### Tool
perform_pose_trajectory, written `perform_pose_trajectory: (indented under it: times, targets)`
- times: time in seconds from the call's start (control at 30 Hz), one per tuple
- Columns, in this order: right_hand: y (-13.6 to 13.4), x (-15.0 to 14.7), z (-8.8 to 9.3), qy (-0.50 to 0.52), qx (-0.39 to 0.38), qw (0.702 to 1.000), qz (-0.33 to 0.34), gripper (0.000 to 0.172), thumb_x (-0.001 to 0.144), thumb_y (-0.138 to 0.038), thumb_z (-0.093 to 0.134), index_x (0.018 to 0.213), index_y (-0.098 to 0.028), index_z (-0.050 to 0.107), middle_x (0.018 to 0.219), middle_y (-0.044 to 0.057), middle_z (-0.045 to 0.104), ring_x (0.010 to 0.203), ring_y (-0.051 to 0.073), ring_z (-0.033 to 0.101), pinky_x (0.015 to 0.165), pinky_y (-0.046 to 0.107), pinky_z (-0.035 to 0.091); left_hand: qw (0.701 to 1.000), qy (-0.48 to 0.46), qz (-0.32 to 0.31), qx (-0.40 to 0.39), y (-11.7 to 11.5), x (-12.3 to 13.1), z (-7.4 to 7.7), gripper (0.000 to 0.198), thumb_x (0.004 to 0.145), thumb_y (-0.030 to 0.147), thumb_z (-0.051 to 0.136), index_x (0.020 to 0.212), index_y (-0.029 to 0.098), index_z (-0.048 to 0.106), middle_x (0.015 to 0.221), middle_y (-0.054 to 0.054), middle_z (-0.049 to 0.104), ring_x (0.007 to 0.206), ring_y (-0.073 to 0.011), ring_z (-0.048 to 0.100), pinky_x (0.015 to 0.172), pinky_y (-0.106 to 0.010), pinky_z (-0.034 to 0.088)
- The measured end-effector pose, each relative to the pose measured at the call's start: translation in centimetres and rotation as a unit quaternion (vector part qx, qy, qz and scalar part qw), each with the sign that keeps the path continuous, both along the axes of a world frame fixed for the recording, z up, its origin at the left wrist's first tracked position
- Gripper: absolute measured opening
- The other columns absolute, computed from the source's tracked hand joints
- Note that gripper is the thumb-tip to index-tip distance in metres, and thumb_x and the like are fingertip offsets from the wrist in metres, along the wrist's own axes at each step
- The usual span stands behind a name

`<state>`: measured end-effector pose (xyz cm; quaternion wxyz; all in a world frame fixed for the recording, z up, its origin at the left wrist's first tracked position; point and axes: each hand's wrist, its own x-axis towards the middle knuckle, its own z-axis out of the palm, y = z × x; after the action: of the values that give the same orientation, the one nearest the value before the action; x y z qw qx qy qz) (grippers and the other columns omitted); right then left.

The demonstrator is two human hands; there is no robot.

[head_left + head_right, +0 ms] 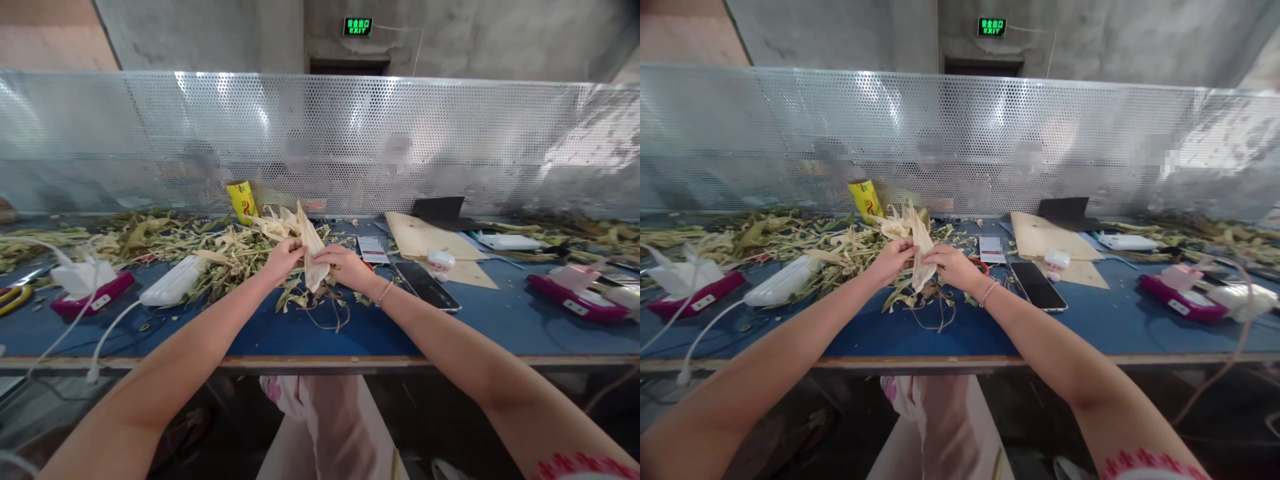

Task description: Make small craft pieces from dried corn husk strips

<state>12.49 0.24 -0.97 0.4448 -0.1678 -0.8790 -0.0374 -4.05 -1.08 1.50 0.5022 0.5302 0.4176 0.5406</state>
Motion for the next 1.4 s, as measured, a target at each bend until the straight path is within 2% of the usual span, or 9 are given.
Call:
perform_pose_trajectory:
  times: [0.27, 0.4, 0.47, 0.57, 0.7, 0.87, 1.17, 1.27, 1.4]
  targets:
    - [0.4, 0.2, -0.2, 0.017, 0.03, 0.999, -0.04, 0.031, 0.072, -0.002, 0.044, 0.085, -0.018, 0.067, 0.091, 0.008, 0.066, 0.087, 0.017, 0.058, 0.079, 0.035, 0.048, 1.0, 0.001, 0.007, 0.023, 0.3, -0.2, 0.0, 0.016, 0.062, 0.018, 0.065, 0.069, 0.011, 0.053, 0.062, 0.0, 0.057, 0.057, -0.0092, 0.054, 0.062, -0.026, 0.048]
    - [0.4, 0.0, -0.3, 0.0, 0.013, 0.998, -0.054, 0.03, 0.074, -0.004, 0.044, 0.086, -0.02, 0.066, 0.093, 0.007, 0.065, 0.09, 0.017, 0.057, 0.08, 0.036, 0.047, 0.996, 0.03, -0.081, -0.007, -0.1, -0.1, -0.3, 0.032, 0.051, 0.021, 0.075, 0.074, 0.012, 0.055, 0.068, -0.001, 0.06, 0.062, -0.0115, 0.057, 0.062, -0.026, 0.047]
    - [0.4, 0.0, -0.4, -0.01, 0.014, 0.998, -0.054, 0.03, 0.073, -0.004, 0.044, 0.087, -0.019, 0.066, 0.095, 0.008, 0.064, 0.092, 0.018, 0.056, 0.081, 0.036, 0.047, 0.993, 0.045, -0.103, -0.021, -0.2, 0.0, -0.4, 0.039, 0.046, 0.02, 0.077, 0.078, 0.012, 0.056, 0.071, -0.002, 0.061, 0.064, -0.0123, 0.057, 0.06, -0.025, 0.047]
    - [0.5, 0.0, -0.3, -0.015, 0.023, 0.998, -0.058, 0.032, 0.072, -0.003, 0.043, 0.09, -0.017, 0.066, 0.097, 0.009, 0.064, 0.094, 0.018, 0.056, 0.083, 0.037, 0.047, 0.996, 0.053, -0.074, -0.024, -0.1, -0.2, -0.3, 0.039, 0.045, 0.019, 0.077, 0.076, 0.011, 0.056, 0.067, -0.001, 0.061, 0.059, -0.0105, 0.056, 0.056, -0.023, 0.045]
    - [0.7, 0.3, -0.1, -0.029, 0.034, 0.997, -0.066, 0.032, 0.073, -0.004, 0.042, 0.088, -0.017, 0.067, 0.096, 0.009, 0.063, 0.093, 0.019, 0.056, 0.083, 0.038, 0.047, 0.995, 0.088, -0.029, -0.032, 0.1, -0.5, 0.2, 0.023, 0.055, 0.017, 0.07, 0.073, 0.011, 0.055, 0.058, 0.002, 0.056, 0.049, -0.0072, 0.051, 0.049, -0.02, 0.042]
    - [0.6, 0.3, 0.1, -0.044, 0.046, 0.997, -0.048, 0.03, 0.077, -0.007, 0.041, 0.09, -0.018, 0.066, 0.096, 0.009, 0.063, 0.093, 0.018, 0.056, 0.083, 0.038, 0.047, 0.995, 0.092, 0.002, -0.03, 0.0, -0.4, 0.4, 0.009, 0.062, 0.013, 0.059, 0.071, 0.011, 0.055, 0.059, 0.002, 0.055, 0.053, -0.0075, 0.052, 0.052, -0.021, 0.045]
    - [-0.3, 0.2, 0.5, -0.085, 0.06, 0.995, 0.011, 0.032, 0.078, -0.006, 0.038, 0.09, -0.017, 0.065, 0.097, 0.008, 0.063, 0.095, 0.016, 0.055, 0.083, 0.034, 0.049, 0.991, 0.129, 0.011, 0.041, -0.1, -0.5, -0.2, 0.024, 0.057, 0.029, 0.067, 0.069, 0.012, 0.054, 0.056, 0.004, 0.051, 0.043, -0.0036, 0.039, 0.041, -0.016, 0.031]
    - [0.1, 0.4, 0.5, -0.076, 0.047, 0.996, 0.0, 0.032, 0.078, -0.006, 0.039, 0.091, -0.017, 0.065, 0.096, 0.008, 0.063, 0.095, 0.017, 0.055, 0.084, 0.036, 0.048, 0.99, 0.116, 0.036, 0.065, 0.3, -0.6, -0.3, 0.019, 0.061, 0.029, 0.063, 0.066, 0.013, 0.055, 0.055, 0.003, 0.052, 0.044, -0.005, 0.041, 0.042, -0.016, 0.033]
    - [0.8, 0.8, 0.4, -0.051, 0.019, 0.998, -0.026, 0.033, 0.077, -0.005, 0.038, 0.089, -0.018, 0.065, 0.096, 0.008, 0.063, 0.095, 0.016, 0.056, 0.084, 0.036, 0.048, 0.996, 0.068, 0.041, 0.05, 0.6, -0.4, -0.2, 0.011, 0.064, 0.023, 0.059, 0.063, 0.013, 0.056, 0.058, 0.0, 0.057, 0.051, -0.0098, 0.051, 0.049, -0.021, 0.043]
